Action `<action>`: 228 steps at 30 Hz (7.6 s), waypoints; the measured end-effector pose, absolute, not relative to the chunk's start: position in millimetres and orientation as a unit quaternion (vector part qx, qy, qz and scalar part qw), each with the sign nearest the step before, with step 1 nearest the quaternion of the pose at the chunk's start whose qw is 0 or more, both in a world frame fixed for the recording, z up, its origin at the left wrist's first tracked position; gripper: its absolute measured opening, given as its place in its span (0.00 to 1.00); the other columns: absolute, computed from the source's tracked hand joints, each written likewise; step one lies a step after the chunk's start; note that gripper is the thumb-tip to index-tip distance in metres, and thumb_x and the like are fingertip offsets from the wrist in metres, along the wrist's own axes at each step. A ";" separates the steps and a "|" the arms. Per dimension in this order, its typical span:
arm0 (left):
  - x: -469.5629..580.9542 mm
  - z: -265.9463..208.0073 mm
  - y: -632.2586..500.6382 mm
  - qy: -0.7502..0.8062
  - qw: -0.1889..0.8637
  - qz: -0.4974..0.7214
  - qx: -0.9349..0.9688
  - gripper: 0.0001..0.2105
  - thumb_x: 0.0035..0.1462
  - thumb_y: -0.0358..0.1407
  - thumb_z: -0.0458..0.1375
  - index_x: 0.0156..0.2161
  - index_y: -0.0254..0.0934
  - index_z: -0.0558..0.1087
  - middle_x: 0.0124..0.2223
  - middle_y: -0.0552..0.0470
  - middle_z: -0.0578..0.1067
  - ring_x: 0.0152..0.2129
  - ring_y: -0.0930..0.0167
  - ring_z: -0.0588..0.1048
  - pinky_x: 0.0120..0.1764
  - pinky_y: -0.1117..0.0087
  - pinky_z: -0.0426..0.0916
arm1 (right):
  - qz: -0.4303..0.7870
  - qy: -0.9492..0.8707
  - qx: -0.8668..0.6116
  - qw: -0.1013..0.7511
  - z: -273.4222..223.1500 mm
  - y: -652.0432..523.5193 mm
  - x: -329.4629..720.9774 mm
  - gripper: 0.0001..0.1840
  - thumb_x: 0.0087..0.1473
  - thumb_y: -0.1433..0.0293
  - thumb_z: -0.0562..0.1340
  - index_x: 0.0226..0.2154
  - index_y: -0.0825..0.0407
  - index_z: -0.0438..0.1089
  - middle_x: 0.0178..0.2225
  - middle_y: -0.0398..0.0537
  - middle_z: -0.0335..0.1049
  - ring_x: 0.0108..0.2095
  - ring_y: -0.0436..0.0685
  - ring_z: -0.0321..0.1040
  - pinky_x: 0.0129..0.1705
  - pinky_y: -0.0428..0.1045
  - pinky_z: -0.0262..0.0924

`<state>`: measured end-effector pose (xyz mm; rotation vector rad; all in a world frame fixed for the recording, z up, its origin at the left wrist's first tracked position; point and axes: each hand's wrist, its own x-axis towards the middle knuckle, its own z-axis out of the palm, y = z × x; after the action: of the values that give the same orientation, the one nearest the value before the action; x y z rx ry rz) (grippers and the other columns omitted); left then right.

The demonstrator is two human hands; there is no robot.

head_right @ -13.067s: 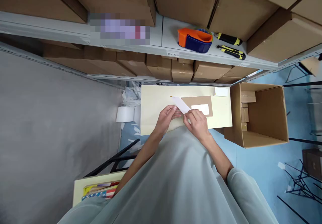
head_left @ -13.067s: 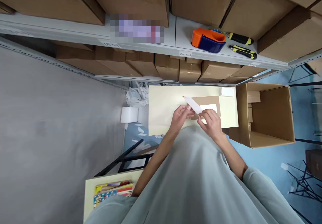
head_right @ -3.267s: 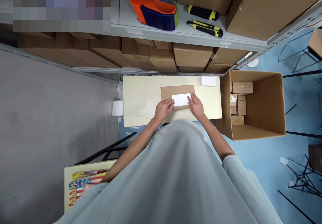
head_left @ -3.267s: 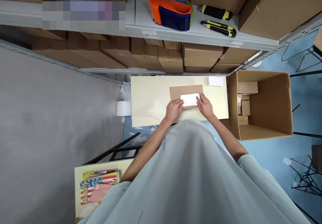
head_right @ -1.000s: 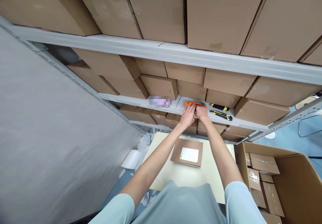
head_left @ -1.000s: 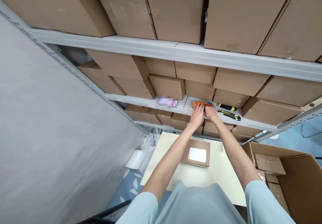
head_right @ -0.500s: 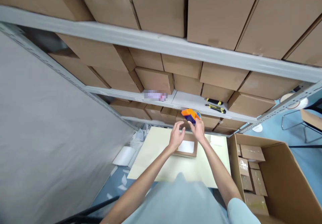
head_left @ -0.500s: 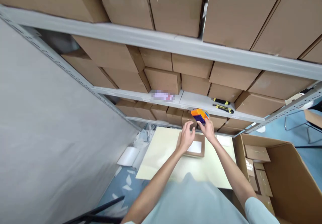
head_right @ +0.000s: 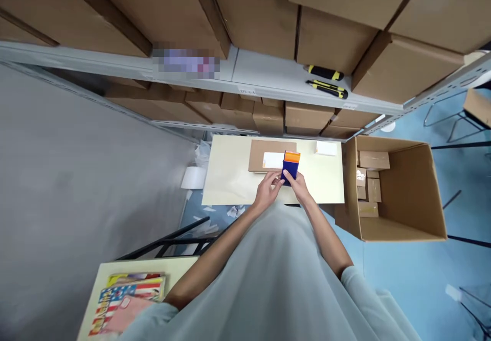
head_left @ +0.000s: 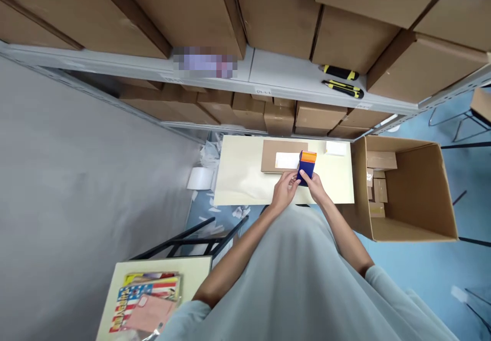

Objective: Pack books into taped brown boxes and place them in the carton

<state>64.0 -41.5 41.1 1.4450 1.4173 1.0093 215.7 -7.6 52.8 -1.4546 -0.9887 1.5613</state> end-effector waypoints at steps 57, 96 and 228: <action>63.1 -36.1 -74.2 0.692 0.453 0.394 0.401 0.14 0.66 0.50 0.62 0.39 0.42 0.77 0.40 0.49 0.80 0.39 0.66 0.77 0.48 0.65 0.73 | 0.310 -0.812 -0.452 -0.201 14.8 -12.3 432.2 0.24 0.74 0.50 0.58 0.51 0.55 0.72 0.39 0.59 0.80 0.45 0.72 0.79 0.47 0.59 0.71; 135.2 -88.9 9.8 0.641 0.547 0.536 -0.038 0.09 0.68 0.43 0.64 0.39 0.39 0.75 0.40 0.46 0.80 0.49 0.67 0.83 0.59 0.62 0.80 | 0.236 -0.805 -0.510 -0.188 -63.0 49.6 375.4 0.28 0.75 0.56 0.57 0.62 0.64 0.65 0.49 0.72 0.81 0.50 0.74 0.78 0.62 0.62 0.62; 151.1 -40.4 31.2 0.588 0.260 0.100 0.759 0.29 0.71 0.43 0.54 0.73 0.36 0.67 0.79 0.40 0.59 0.80 0.55 0.42 0.78 0.43 0.32 | 0.225 -0.889 -0.350 -0.194 -44.0 -50.2 386.7 0.25 0.68 0.82 0.51 0.64 0.69 0.67 0.44 0.66 0.84 0.43 0.66 0.81 0.56 0.57 0.61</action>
<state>151.1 31.2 -40.4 2.0569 1.5942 0.2704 386.7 -50.2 -44.0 -1.2585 -3.1990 0.8097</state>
